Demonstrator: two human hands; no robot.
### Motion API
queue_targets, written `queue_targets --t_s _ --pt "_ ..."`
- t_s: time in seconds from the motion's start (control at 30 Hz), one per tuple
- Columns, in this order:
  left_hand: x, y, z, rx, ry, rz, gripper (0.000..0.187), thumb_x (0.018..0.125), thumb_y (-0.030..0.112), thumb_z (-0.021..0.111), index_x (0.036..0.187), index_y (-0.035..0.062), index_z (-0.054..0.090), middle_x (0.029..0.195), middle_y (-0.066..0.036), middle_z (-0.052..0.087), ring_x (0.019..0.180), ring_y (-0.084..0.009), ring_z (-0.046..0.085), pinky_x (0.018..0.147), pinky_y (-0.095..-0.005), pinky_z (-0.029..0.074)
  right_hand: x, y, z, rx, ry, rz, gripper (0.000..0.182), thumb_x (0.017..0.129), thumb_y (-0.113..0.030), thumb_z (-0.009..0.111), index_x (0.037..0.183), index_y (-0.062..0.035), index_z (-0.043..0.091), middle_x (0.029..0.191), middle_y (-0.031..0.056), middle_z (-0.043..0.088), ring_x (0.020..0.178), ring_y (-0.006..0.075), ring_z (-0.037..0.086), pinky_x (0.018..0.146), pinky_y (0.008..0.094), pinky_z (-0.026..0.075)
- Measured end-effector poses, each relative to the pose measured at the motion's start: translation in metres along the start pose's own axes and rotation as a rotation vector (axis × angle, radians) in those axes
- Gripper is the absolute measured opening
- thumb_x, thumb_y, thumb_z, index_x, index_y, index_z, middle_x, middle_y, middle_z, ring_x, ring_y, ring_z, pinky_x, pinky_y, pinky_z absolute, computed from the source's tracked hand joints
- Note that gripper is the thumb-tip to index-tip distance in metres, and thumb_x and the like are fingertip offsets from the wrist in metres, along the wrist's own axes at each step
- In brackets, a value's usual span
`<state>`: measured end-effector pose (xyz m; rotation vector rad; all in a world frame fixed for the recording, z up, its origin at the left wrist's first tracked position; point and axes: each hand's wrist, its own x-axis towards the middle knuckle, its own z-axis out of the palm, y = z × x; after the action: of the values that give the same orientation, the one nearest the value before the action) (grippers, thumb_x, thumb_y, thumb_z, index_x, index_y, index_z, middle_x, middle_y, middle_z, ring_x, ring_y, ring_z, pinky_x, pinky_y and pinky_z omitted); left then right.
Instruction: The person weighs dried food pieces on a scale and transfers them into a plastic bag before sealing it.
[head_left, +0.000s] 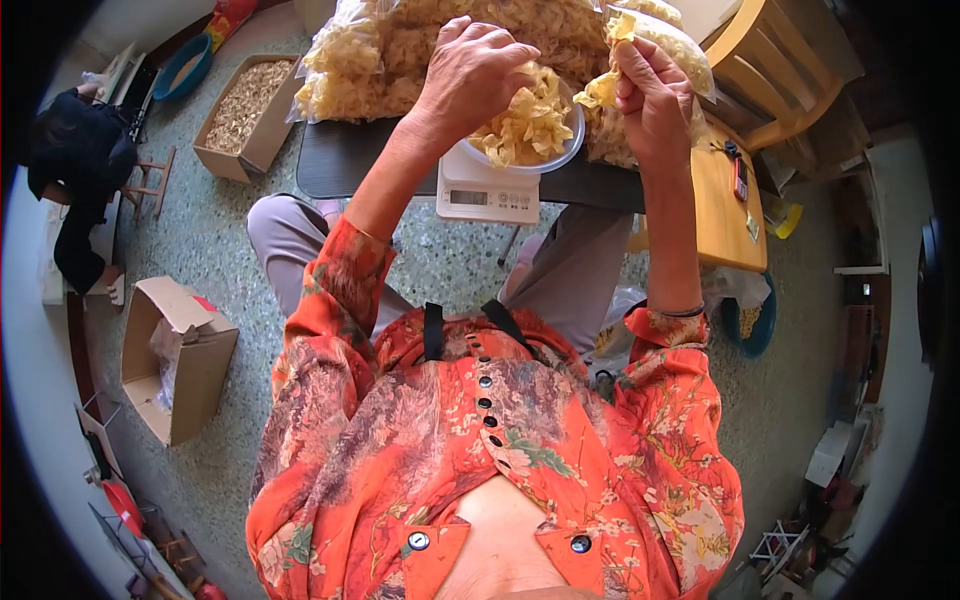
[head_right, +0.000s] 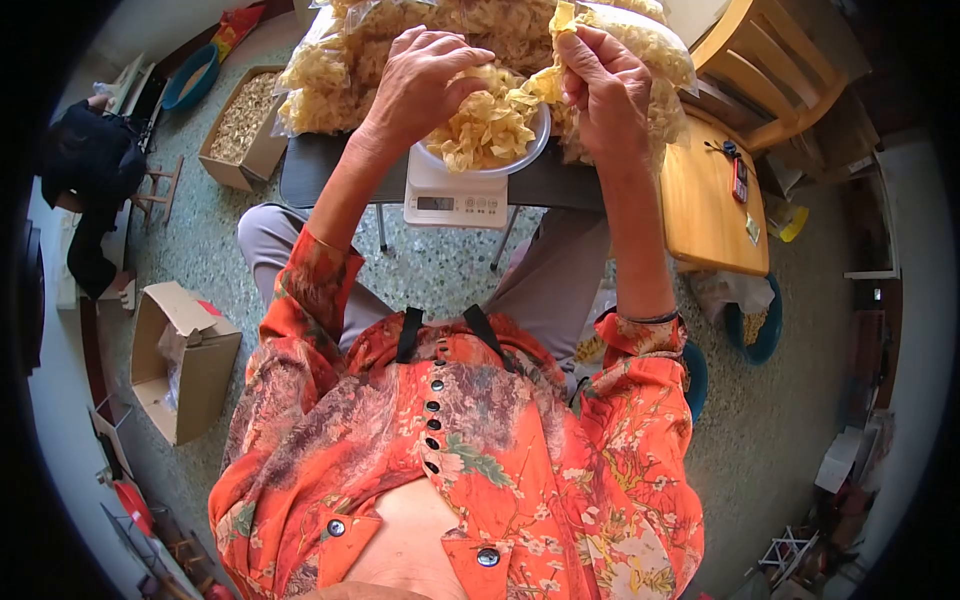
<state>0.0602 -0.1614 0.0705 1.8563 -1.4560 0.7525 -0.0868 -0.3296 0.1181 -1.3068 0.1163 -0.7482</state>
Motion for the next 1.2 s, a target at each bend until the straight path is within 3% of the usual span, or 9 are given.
queue_targets --t_s 0.17,0.2,0.27,0.43,0.53,0.83,0.9,0.93,1.2 --pt "0.001 -0.004 -0.002 -0.071 -0.160 -0.020 0.026 0.088 0.026 0.074 0.113 0.0201 0.075 0.109 -0.006 0.072 0.118 -0.0277 0.061 0.113 -0.0488 0.033 -0.004 0.012 -0.004 -0.021 -0.005 0.049 0.019 0.094 -0.012 0.073 0.107 0.0017 0.071 0.075 -0.0019 0.062 0.057 0.0037 0.049 0.050 0.0203 0.038" --pt "0.003 -0.009 -0.006 0.022 -0.087 0.157 0.029 0.093 0.025 0.072 0.120 0.0161 0.071 0.107 -0.007 0.073 0.104 -0.0251 0.068 0.094 -0.0435 0.051 -0.005 0.014 -0.004 -0.030 -0.011 0.052 0.019 0.094 -0.012 0.073 0.106 0.0022 0.071 0.074 -0.0017 0.063 0.057 0.0037 0.049 0.050 0.0202 0.038" --pt "0.007 -0.005 -0.013 -0.193 0.005 0.110 0.020 0.097 0.020 0.067 0.112 0.0078 0.071 0.104 -0.007 0.073 0.097 -0.0222 0.069 0.086 -0.0377 0.053 -0.007 0.017 -0.006 -0.076 -0.035 0.070 0.017 0.093 -0.013 0.074 0.101 0.0016 0.073 0.072 -0.0008 0.064 0.059 0.0055 0.053 0.052 0.0226 0.042" --pt "0.004 0.048 -0.064 -1.145 -0.004 -0.638 0.032 0.099 0.019 0.068 0.124 -0.0010 0.063 0.108 -0.005 0.070 0.099 -0.0115 0.065 0.085 -0.0270 0.053 -0.034 -0.011 0.036 -0.191 -0.104 0.180 0.015 0.099 -0.014 0.067 0.100 0.0005 0.067 0.072 -0.0032 0.063 0.054 0.0032 0.051 0.048 0.0199 0.039" --pt "-0.013 0.064 -0.083 -1.416 -0.063 -0.666 0.046 0.099 0.023 0.069 0.135 -0.0008 0.053 0.114 -0.006 0.067 0.101 -0.0119 0.064 0.087 -0.0273 0.053 -0.044 -0.018 0.061 -0.315 -0.193 0.103 0.012 0.098 -0.010 0.068 0.102 0.0015 0.067 0.082 0.0013 0.068 0.064 0.0042 0.058 0.054 0.0194 0.046" --pt "-0.052 0.070 -0.098 -1.700 -0.106 -0.756 0.063 0.099 0.027 0.068 0.150 0.0018 0.040 0.109 -0.006 0.069 0.090 -0.0096 0.069 0.066 -0.0193 0.056 -0.050 -0.001 0.084 -0.314 -0.376 0.146 0.011 0.095 -0.005 0.068 0.101 0.0030 0.073 0.090 0.0065 0.074 0.079 0.0109 0.067 0.074 0.0256 0.054" --pt "-0.075 0.066 -0.079 -1.546 0.034 -0.847 0.033 0.099 0.024 0.067 0.128 0.0087 0.065 0.105 -0.009 0.073 0.083 -0.0175 0.070 0.057 -0.0269 0.053 -0.044 0.010 0.077 -0.616 -0.530 -0.358 0.011 0.092 -0.004 0.069 0.100 0.0009 0.076 0.090 0.0088 0.074 0.086 0.0153 0.068 0.077 0.0290 0.054" --pt "-0.072 0.077 -0.076 -1.455 0.142 -0.875 0.035 0.103 0.024 0.062 0.130 0.0024 0.060 0.098 -0.010 0.073 0.064 -0.0068 0.064 0.041 -0.0166 0.039 -0.052 -0.001 0.081 -0.651 -0.506 -0.222 0.012 0.090 -0.004 0.070 0.099 -0.0010 0.077 0.090 0.0104 0.074 0.089 0.0178 0.069 0.078 0.0315 0.054" --pt "-0.118 0.075 -0.095 -1.588 0.192 -1.055 0.025 0.105 0.020 0.057 0.122 0.0027 0.060 0.096 -0.012 0.071 0.064 -0.0135 0.067 0.039 -0.0202 0.046 -0.032 -0.014 0.049 -0.884 -0.247 -0.080 0.010 0.089 -0.006 0.071 0.095 0.0003 0.076 0.088 0.0099 0.073 0.082 0.0163 0.067 0.072 0.0309 0.052"
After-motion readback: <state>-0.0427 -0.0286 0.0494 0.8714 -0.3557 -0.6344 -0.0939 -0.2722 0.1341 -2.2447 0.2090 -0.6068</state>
